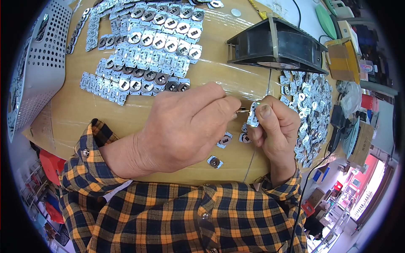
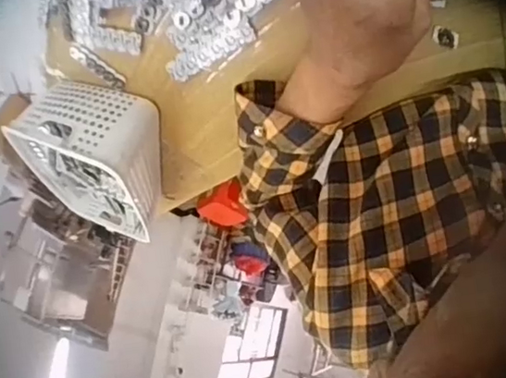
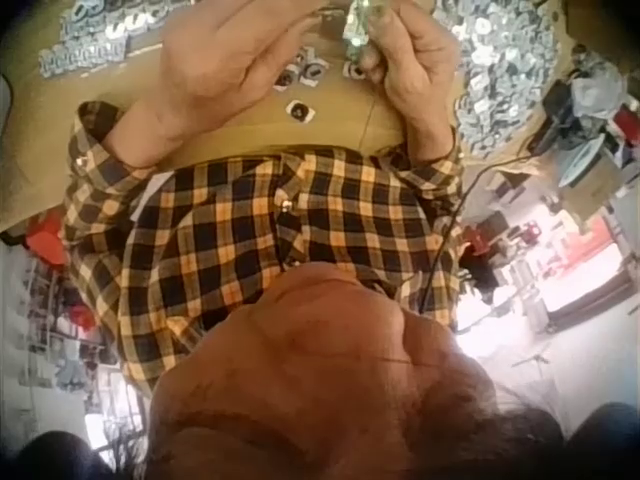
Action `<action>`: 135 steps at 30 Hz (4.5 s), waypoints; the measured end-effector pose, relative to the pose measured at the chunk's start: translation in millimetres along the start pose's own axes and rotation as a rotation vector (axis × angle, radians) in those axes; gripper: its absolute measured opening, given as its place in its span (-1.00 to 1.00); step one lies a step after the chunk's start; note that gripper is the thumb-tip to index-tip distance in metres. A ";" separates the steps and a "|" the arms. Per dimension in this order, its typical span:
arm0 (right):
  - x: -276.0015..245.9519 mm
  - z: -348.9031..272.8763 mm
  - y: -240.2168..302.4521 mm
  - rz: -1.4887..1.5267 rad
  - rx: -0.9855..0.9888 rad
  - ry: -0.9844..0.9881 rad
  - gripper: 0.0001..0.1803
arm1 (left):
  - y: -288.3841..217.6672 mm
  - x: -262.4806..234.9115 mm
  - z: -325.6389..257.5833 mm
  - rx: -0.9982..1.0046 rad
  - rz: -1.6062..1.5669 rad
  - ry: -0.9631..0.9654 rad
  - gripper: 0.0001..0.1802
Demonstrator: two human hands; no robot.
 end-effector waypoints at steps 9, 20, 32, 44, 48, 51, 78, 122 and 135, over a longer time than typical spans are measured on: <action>5.4 -3.6 2.0 -0.084 -0.114 -0.045 -0.72 | 2.7 -1.5 -1.9 0.064 -0.023 -0.028 -0.62; 5.0 5.6 13.7 -0.409 -0.056 0.080 -0.65 | 21.2 -3.9 3.5 -0.052 -0.259 -0.115 -0.75; -7.0 4.6 15.5 -0.373 -0.258 0.029 -0.81 | 15.2 5.4 -1.6 -0.379 -0.671 0.174 -0.92; -0.3 12.6 16.5 -0.648 -0.433 0.248 -0.88 | 14.5 2.9 -0.6 -0.230 -0.451 0.206 -0.97; 2.0 10.1 16.4 -0.598 -0.378 0.260 -0.86 | 15.0 3.8 0.7 -0.285 -0.546 0.194 -0.96; 4.3 -0.4 16.6 -0.283 -0.153 0.261 -0.82 | 12.0 3.4 -3.7 -0.387 -0.792 0.191 -0.93; 6.6 -0.5 1.9 -0.044 0.031 0.077 -0.69 | 10.2 -2.1 0.7 -0.155 -0.350 0.030 -0.73; 1.4 -2.7 -1.2 0.231 -0.004 0.000 -0.68 | 14.9 6.3 -2.7 -0.444 -0.917 0.151 -0.88; 6.7 -0.9 1.3 -0.076 -0.034 -0.027 -0.66 | 5.3 6.1 -1.4 -0.003 -0.192 -0.042 -0.67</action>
Point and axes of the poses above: each hand's wrist, its own z-axis towards the middle knuckle, its own x-axis out of the palm, y = z × x, the point moved 3 cm from there along z, towards the middle knuckle, and after that the axes turned 8 degrees about y, right-handed, at the moved point
